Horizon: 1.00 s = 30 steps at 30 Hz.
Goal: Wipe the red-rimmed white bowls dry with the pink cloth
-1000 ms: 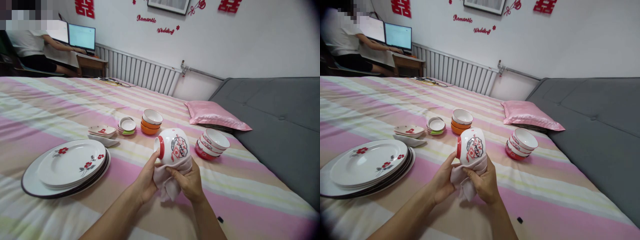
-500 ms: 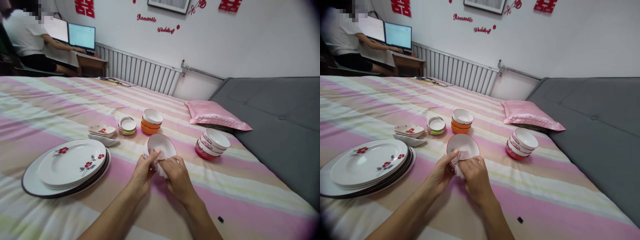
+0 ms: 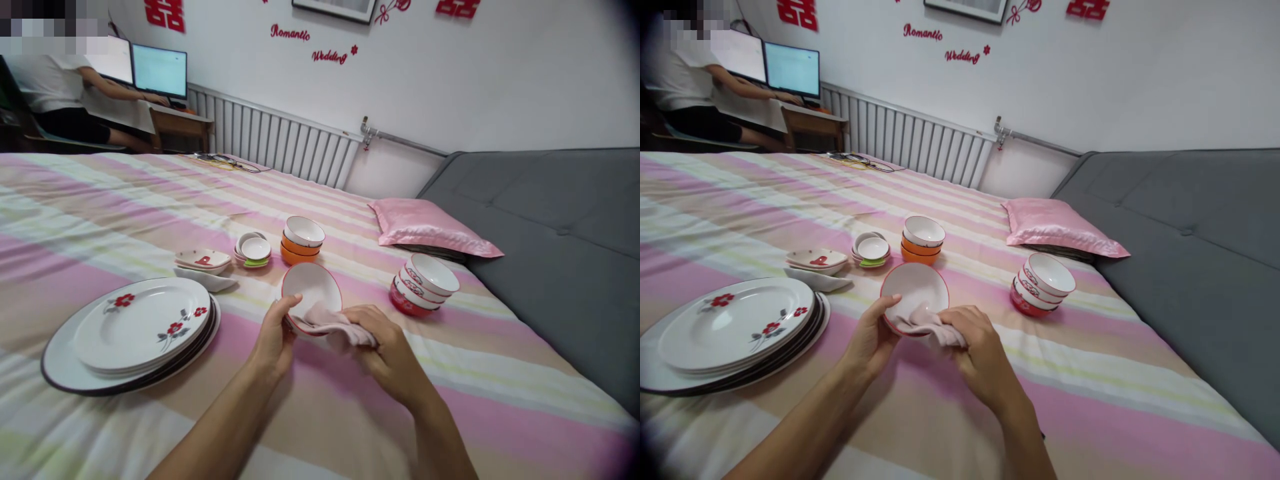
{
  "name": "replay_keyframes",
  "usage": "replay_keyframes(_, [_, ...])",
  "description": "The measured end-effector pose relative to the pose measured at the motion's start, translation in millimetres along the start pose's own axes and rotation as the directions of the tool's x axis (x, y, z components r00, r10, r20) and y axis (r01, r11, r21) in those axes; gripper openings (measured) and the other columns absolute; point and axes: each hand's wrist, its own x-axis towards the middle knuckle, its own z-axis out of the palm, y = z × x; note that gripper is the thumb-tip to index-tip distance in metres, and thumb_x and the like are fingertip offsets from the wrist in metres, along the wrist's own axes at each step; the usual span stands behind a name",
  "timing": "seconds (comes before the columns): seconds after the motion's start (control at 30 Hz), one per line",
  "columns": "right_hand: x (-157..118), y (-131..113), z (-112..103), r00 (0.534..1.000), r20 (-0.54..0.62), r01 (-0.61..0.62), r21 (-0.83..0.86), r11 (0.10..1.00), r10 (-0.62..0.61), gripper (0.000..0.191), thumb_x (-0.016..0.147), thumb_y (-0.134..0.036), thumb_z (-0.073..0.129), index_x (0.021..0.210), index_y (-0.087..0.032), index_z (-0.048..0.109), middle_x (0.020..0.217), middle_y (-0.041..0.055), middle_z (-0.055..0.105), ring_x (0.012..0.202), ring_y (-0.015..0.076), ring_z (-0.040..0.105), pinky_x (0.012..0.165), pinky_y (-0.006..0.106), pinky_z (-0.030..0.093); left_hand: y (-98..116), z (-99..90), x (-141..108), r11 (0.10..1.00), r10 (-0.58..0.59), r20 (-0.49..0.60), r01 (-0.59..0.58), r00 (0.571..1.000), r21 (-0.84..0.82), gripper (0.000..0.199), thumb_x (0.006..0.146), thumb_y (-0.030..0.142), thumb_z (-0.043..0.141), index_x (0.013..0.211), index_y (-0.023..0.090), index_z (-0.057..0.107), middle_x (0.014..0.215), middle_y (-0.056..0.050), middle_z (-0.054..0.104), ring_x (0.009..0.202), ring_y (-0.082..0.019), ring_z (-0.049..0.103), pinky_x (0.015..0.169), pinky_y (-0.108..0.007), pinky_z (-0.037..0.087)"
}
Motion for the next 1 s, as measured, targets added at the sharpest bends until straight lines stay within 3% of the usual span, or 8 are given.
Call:
replay_keyframes(0.13, [-8, 9, -21, 0.983, -0.135, -0.122, 0.045, 0.991, 0.127, 0.044, 0.072, -0.005, 0.049, 0.107, -0.025, 0.064, 0.109, 0.004, 0.067, 0.099, 0.0216, 0.061, 0.083, 0.033, 0.047, 3, -1.5, 2, 0.997, 0.074, 0.003, -0.074, 0.997, 0.021, 0.03, 0.06, 0.024, 0.078, 0.086, 0.015, 0.067, 0.083, -0.001, 0.067, 0.073, -0.014, 0.06, 0.062, -0.023, 0.047])
replay_keyframes(0.23, [-16, 16, -34, 0.946, -0.269, -0.173, 0.047, 0.984, 0.179, 0.032, 0.073, -0.009, 0.054, 0.099, -0.024, 0.064, 0.109, 0.0056, 0.066, 0.096, 0.0221, 0.062, 0.078, 0.032, 0.048, 3, -3.3, 4, 0.99, 0.134, -0.022, -0.133, 0.991, 0.042, 0.028, 0.06, 0.023, 0.078, 0.084, 0.015, 0.066, 0.087, 0.0, 0.067, 0.077, -0.013, 0.058, 0.063, -0.02, 0.044])
replay_keyframes(0.4, [-19, 23, -42, 0.956, -0.28, -0.117, -0.09, 0.989, 0.088, 0.021, 0.066, -0.005, 0.05, 0.071, -0.023, 0.059, 0.095, 0.0052, 0.068, 0.096, 0.0246, 0.062, 0.077, 0.034, 0.046, 3, -4.9, 5, 0.976, 0.196, -0.027, -0.192, 0.98, 0.102, 0.033, 0.059, 0.025, 0.078, 0.088, 0.016, 0.064, 0.084, 0.001, 0.063, 0.075, -0.012, 0.055, 0.062, -0.02, 0.04])
replay_keyframes(0.53, [-11, 21, -27, 0.977, -0.212, -0.031, -0.282, 0.959, -0.031, 0.027, 0.064, -0.001, 0.044, 0.067, -0.023, 0.06, 0.088, 0.0038, 0.069, 0.092, 0.0242, 0.061, 0.081, 0.039, 0.043, -2, -1.3, 1, 0.97, 0.176, -0.018, -0.17, 0.984, 0.171, 0.038, 0.059, 0.027, 0.078, 0.091, 0.016, 0.062, 0.076, 0.002, 0.061, 0.067, -0.012, 0.053, 0.058, -0.021, 0.037])
replay_keyframes(0.63, [-4, 16, -4, 0.956, -0.27, 0.007, -0.373, 0.928, -0.115, 0.029, 0.069, 0.001, 0.045, 0.071, -0.023, 0.061, 0.094, 0.0044, 0.069, 0.094, 0.0239, 0.057, 0.084, 0.04, 0.042, -12, 3.6, -6, 0.973, 0.114, 0.02, -0.116, 0.993, 0.198, 0.042, 0.06, 0.031, 0.079, 0.096, 0.016, 0.062, 0.078, 0.0, 0.063, 0.068, -0.014, 0.056, 0.061, -0.024, 0.04])
replay_keyframes(0.73, [1, 12, 19, 0.932, -0.336, -0.008, -0.397, 0.918, -0.137, 0.034, 0.068, 0.0, 0.047, 0.088, -0.024, 0.062, 0.105, 0.0068, 0.066, 0.098, 0.0251, 0.055, 0.084, 0.04, 0.043, -24, 7.7, -14, 0.986, 0.003, 0.091, -0.018, 0.996, 0.167, 0.041, 0.064, 0.035, 0.077, 0.097, 0.014, 0.063, 0.079, -0.002, 0.065, 0.07, -0.017, 0.059, 0.065, -0.028, 0.045])
replay_keyframes(0.83, [3, 12, 37, 0.912, -0.406, -0.108, -0.367, 0.924, -0.054, 0.043, 0.064, -0.003, 0.048, 0.102, -0.022, 0.054, 0.105, 0.0089, 0.061, 0.101, 0.0267, 0.054, 0.085, 0.041, 0.044, -33, 9.6, -19, 0.993, -0.08, 0.09, 0.071, 0.993, 0.099, 0.032, 0.064, 0.034, 0.077, 0.085, 0.015, 0.063, 0.074, -0.001, 0.065, 0.067, -0.015, 0.058, 0.064, -0.026, 0.044])
replay_keyframes(1.0, [3, 13, 48, 0.851, -0.492, -0.364, -0.306, 0.88, 0.181, 0.033, 0.064, -0.014, 0.055, 0.094, -0.023, 0.046, 0.091, 0.006, 0.056, 0.088, 0.0271, 0.055, 0.072, 0.039, 0.047, -35, 9.7, -19, 0.992, -0.114, 0.066, 0.11, 0.991, 0.065, 0.031, 0.061, 0.033, 0.079, 0.081, 0.015, 0.063, 0.073, 0.0, 0.066, 0.069, -0.014, 0.059, 0.066, -0.025, 0.045])
